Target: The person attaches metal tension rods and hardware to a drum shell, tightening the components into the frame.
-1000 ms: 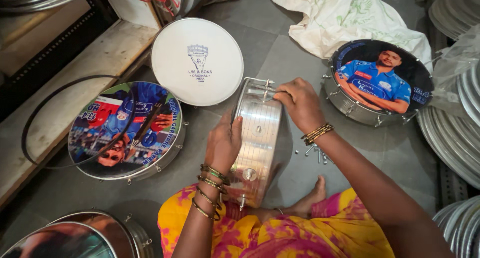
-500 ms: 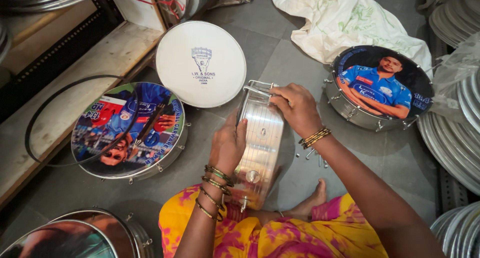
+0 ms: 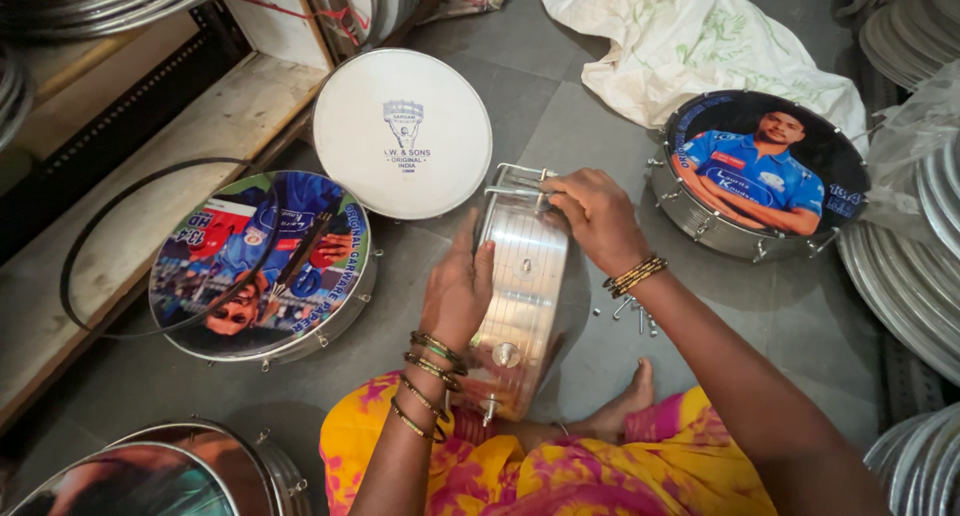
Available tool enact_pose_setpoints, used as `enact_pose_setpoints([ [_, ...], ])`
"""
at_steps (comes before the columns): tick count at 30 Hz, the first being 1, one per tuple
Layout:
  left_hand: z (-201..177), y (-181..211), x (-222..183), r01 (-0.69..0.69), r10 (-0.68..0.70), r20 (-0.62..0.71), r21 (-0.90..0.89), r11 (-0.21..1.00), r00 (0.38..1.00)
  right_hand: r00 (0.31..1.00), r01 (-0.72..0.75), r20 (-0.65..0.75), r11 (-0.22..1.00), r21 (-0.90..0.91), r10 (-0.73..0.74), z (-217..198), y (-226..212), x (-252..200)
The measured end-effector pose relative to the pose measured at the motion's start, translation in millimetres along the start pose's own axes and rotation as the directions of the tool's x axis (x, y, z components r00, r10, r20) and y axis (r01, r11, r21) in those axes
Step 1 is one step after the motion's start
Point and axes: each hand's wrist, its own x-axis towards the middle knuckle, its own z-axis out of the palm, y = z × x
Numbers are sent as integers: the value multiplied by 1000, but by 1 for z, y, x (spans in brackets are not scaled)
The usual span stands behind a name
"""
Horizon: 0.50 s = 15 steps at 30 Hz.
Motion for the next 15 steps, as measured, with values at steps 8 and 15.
enact_pose_setpoints([
  [8, 17, 0, 37, -275, 301, -133, 183, 944, 944, 992, -67, -106, 996, 57, 73, 9, 3, -12],
  [15, 26, 7, 52, -47, 40, 39, 203, 978, 998, 979, -169, -64, 950, 264, 192, 6, 16, -23],
])
